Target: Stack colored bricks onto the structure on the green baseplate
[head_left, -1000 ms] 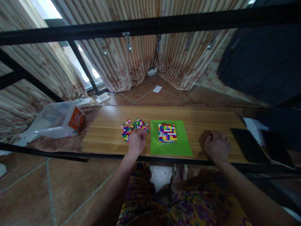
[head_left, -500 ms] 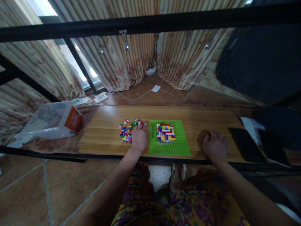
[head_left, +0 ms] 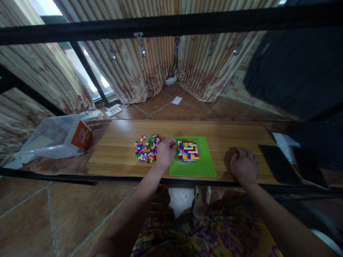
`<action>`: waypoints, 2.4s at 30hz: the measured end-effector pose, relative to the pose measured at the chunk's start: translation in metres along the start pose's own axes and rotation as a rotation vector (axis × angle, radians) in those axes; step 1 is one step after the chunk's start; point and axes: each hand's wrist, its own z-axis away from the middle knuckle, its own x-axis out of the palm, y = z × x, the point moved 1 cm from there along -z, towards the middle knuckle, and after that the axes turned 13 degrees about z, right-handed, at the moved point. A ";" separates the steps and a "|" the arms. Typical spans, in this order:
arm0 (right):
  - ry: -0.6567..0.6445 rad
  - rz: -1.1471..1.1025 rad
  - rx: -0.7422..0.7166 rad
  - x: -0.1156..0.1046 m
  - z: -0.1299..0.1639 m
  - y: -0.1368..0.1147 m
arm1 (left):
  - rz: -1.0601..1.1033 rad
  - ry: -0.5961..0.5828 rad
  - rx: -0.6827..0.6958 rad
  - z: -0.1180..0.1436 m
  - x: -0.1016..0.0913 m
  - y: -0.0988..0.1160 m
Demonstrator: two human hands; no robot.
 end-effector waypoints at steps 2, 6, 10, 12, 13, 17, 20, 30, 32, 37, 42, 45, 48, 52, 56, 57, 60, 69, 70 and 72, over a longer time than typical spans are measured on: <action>0.002 0.006 -0.004 0.000 0.000 0.000 | 0.009 -0.003 0.016 0.001 0.003 0.001; 0.011 0.010 -0.011 0.000 0.000 0.000 | 0.001 -0.005 0.024 0.003 0.005 0.005; 0.020 0.014 -0.007 0.000 0.001 0.000 | 0.006 0.003 0.030 0.003 0.005 0.008; 0.028 0.014 -0.009 0.000 0.001 0.000 | 0.002 0.007 0.035 0.003 0.005 0.009; 0.031 0.014 -0.012 0.000 0.001 0.000 | -0.003 0.007 0.036 0.003 0.005 0.010; 0.025 0.009 -0.016 0.001 0.000 0.000 | -0.034 0.005 0.042 0.004 0.005 0.011; 0.021 -0.007 -0.016 0.001 0.000 0.001 | -0.056 0.006 0.054 0.005 0.006 0.011; 0.017 0.016 -0.008 0.002 0.000 0.001 | -0.106 0.031 0.068 0.002 0.009 0.008; 0.023 0.021 -0.011 0.003 0.000 0.001 | -0.094 0.036 0.052 0.001 0.010 0.007; 0.013 0.030 -0.013 0.003 0.000 0.001 | -0.062 0.037 0.018 0.002 0.010 0.008; 0.009 0.019 -0.011 0.002 0.000 0.001 | -0.043 0.024 0.018 0.006 0.008 0.010; -0.004 0.009 -0.004 0.002 0.000 0.001 | -0.058 0.033 0.012 0.008 0.006 0.013; -0.003 0.007 -0.012 0.002 0.000 0.001 | -0.076 0.047 -0.004 0.007 0.006 0.015; 0.011 0.006 -0.014 0.002 0.000 0.001 | -0.054 0.062 -0.043 0.002 0.008 0.015; 0.008 0.003 -0.008 0.001 0.000 0.000 | 0.013 0.067 -0.088 -0.002 0.010 0.012; 0.005 0.005 -0.007 0.000 0.000 0.000 | 0.029 0.070 -0.095 -0.003 0.011 0.011; -0.005 0.015 -0.008 -0.001 0.000 0.000 | 0.061 0.073 -0.105 -0.004 0.012 0.011; 0.007 0.013 -0.014 0.001 0.000 -0.001 | 0.088 0.109 -0.103 -0.004 0.014 0.012; 0.003 0.015 -0.013 0.001 0.001 -0.001 | 0.085 0.109 -0.101 -0.004 0.014 0.012; -0.004 0.021 -0.012 0.000 0.001 -0.002 | 0.078 0.107 -0.100 -0.004 0.015 0.012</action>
